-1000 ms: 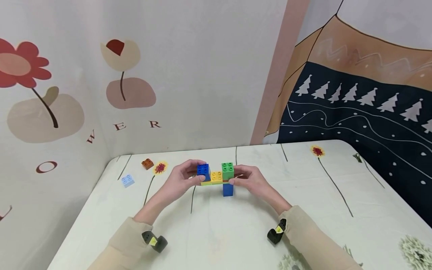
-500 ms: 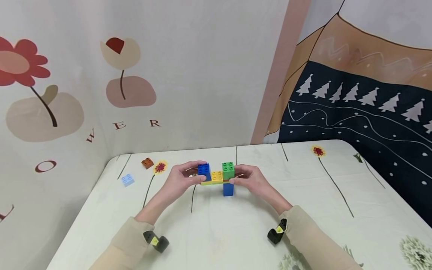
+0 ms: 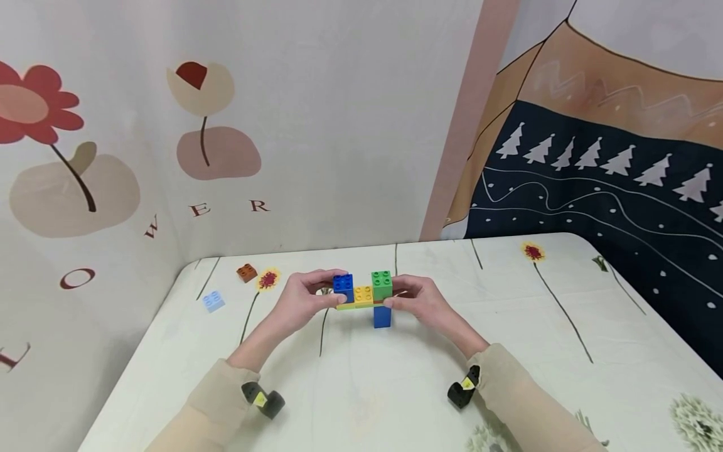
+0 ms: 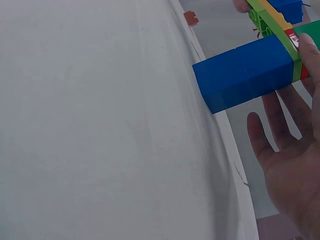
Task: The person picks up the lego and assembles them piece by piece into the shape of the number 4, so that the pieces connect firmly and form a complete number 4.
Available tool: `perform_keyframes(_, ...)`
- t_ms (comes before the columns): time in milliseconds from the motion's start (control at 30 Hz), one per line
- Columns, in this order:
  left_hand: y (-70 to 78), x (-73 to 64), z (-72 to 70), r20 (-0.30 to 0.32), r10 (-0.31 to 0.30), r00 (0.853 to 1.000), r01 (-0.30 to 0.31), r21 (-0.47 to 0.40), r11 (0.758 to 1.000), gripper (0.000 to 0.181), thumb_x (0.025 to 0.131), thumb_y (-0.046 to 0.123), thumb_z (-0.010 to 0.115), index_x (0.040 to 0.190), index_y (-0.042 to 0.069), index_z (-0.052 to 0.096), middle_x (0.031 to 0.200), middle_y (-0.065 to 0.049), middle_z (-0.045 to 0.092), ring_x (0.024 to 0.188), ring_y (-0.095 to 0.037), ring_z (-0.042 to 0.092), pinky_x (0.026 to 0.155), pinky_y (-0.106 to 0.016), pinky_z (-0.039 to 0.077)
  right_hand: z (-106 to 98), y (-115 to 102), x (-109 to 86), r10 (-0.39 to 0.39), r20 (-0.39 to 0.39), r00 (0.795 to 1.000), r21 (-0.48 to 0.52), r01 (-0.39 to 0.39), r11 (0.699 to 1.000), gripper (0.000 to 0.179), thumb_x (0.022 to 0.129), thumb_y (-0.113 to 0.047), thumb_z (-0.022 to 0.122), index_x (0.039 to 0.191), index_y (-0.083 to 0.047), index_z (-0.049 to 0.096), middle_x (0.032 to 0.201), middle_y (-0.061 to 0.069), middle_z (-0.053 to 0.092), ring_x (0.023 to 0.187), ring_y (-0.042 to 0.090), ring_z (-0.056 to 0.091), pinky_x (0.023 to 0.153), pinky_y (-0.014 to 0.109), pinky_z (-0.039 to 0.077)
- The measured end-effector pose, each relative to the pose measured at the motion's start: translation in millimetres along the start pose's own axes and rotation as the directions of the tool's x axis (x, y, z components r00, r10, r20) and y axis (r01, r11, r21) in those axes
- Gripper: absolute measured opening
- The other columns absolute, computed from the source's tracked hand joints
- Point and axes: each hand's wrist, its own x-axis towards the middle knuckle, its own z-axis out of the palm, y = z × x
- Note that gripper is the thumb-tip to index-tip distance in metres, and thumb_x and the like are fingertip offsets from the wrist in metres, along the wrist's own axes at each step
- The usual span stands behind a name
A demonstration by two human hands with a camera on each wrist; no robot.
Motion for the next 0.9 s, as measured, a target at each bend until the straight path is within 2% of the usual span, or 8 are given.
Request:
perform_keyframes(233,1.5,1.2,-0.3,0.005,0.008,1.000,-0.008,-0.014,1.000,0.044,0.089,0.004,0.080,0.132,0.006,0.070,0.129,-0.015,0.066,0.117,-0.032,0.063,0.087,-0.030,0.059,0,-1,0.5,-0.003,-0.003,1.000,0.003,0.003,1.000,0.042,0.091,-0.013,0.079,0.130,-0.001,0.069,0.113,0.009,0.073,0.105,0.025,0.065,0.089,0.029,0.056)
perform_keyframes(467,-2.4,0.4,0.1,0.005,-0.008,1.000,0.008,-0.004,1.000,0.046,0.090,0.010,0.080,0.135,0.009,0.068,0.128,-0.013,0.066,0.117,-0.028,0.063,0.091,-0.032,0.058,1,-1,1.2,0.005,-0.009,1.000,0.005,-0.005,1.000,0.041,0.091,-0.012,0.079,0.129,-0.001,0.070,0.113,0.009,0.073,0.104,0.024,0.065,0.089,0.030,0.056)
perform_keyframes(600,-2.2,-2.6,-2.7,0.040,0.009,0.999,-0.010,0.027,1.000,0.053,0.091,0.011,0.080,0.141,0.011,0.063,0.132,-0.013,0.064,0.122,-0.029,0.060,0.092,-0.034,0.057,1,-2,1.0,0.008,-0.002,1.000,0.002,-0.008,1.000,0.041,0.091,-0.012,0.079,0.129,-0.001,0.069,0.113,0.009,0.073,0.104,0.024,0.065,0.089,0.030,0.056)
perform_keyframes(767,-1.6,-6.5,-17.7,0.094,0.079,0.992,-0.086,0.078,0.993,0.068,0.089,0.011,0.082,0.150,0.012,0.053,0.138,-0.012,0.060,0.129,-0.032,0.057,0.094,-0.034,0.057,0,-2,1.3,0.030,-0.006,1.000,-0.002,-0.030,1.000,0.041,0.091,-0.012,0.079,0.129,-0.003,0.070,0.114,0.007,0.073,0.104,0.024,0.065,0.088,0.030,0.055)
perform_keyframes(833,-3.6,-7.2,-27.9,0.083,0.108,0.991,-0.116,0.089,0.989,0.070,0.088,0.009,0.082,0.150,0.011,0.052,0.138,-0.013,0.061,0.129,-0.033,0.057,0.094,-0.032,0.056,0,-3,1.0,0.033,-0.005,0.999,-0.003,-0.033,0.999,0.041,0.091,-0.012,0.079,0.129,-0.003,0.070,0.115,0.008,0.073,0.104,0.024,0.065,0.087,0.030,0.055)
perform_keyframes(900,-7.2,-7.5,-41.0,0.046,0.128,0.991,-0.133,0.102,0.986,0.068,0.088,0.006,0.082,0.149,0.009,0.052,0.137,-0.014,0.061,0.128,-0.033,0.058,0.093,-0.029,0.056,0,-3,0.7,0.034,-0.003,0.999,-0.002,-0.034,0.999,0.041,0.091,-0.012,0.079,0.130,-0.002,0.069,0.115,0.008,0.073,0.104,0.025,0.065,0.087,0.030,0.056)
